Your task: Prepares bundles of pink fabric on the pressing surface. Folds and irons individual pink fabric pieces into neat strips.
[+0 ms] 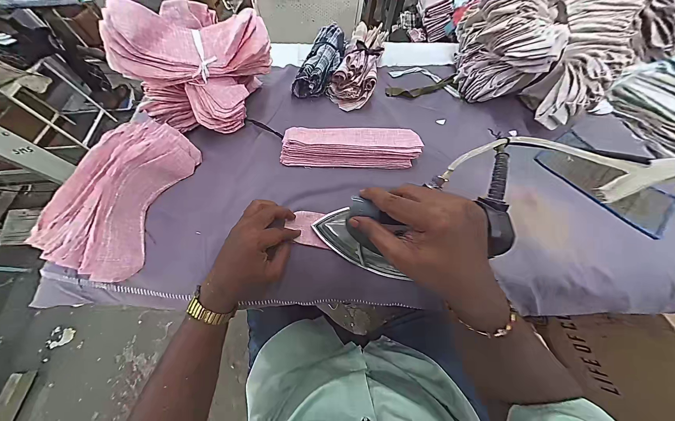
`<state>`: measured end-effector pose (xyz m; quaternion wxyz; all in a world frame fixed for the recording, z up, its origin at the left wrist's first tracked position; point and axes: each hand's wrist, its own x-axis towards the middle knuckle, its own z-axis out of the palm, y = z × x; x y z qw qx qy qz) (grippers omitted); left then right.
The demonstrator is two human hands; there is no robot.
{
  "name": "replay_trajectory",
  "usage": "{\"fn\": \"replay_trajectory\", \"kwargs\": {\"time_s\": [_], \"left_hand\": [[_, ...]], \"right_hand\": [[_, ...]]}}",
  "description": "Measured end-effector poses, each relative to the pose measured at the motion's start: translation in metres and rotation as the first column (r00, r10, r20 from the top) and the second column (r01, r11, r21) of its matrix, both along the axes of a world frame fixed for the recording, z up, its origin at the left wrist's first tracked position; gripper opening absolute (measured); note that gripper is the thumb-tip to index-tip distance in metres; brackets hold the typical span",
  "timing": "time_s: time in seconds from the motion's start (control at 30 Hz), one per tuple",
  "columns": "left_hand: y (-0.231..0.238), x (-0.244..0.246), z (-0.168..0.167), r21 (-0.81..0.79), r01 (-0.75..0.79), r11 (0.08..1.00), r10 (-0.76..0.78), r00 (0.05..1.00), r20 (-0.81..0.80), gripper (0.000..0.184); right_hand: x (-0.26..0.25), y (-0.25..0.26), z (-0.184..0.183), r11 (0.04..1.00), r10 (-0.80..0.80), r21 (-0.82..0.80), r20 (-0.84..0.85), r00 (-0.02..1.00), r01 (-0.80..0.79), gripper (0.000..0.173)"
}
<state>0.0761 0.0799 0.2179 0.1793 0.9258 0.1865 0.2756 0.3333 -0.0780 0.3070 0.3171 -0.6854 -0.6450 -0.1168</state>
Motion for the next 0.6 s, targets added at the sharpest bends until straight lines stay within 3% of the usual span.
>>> {"fn": "replay_trajectory", "kwargs": {"time_s": [0.1,0.27,0.33,0.47,0.6], "left_hand": [[0.004,-0.003,0.003,-0.097,-0.11,0.989,0.121,0.986,0.112,0.02],[0.015,-0.013,0.007,-0.295,-0.114,0.949,0.199,0.94,0.278,0.024],[0.016,-0.013,0.005,-0.312,-0.152,0.938,0.228,0.948,0.224,0.025],[0.016,-0.005,0.003,-0.148,-0.298,0.943,0.292,0.955,-0.06,0.057],[0.012,-0.001,0.001,-0.085,-0.323,0.942,0.318,0.945,-0.068,0.053]], "right_hand": [[-0.036,0.033,-0.003,0.999,0.023,-0.023,0.055,0.998,-0.022,0.035],[-0.053,0.047,0.001,0.977,0.202,-0.097,0.101,0.974,-0.192,0.043],[-0.043,0.035,0.007,0.963,0.251,-0.127,0.083,0.964,-0.24,0.04],[-0.007,-0.012,0.016,0.961,0.205,-0.202,0.069,0.976,-0.188,0.039],[0.037,-0.067,0.011,0.99,0.009,-0.14,0.212,0.977,0.021,0.047]]}}
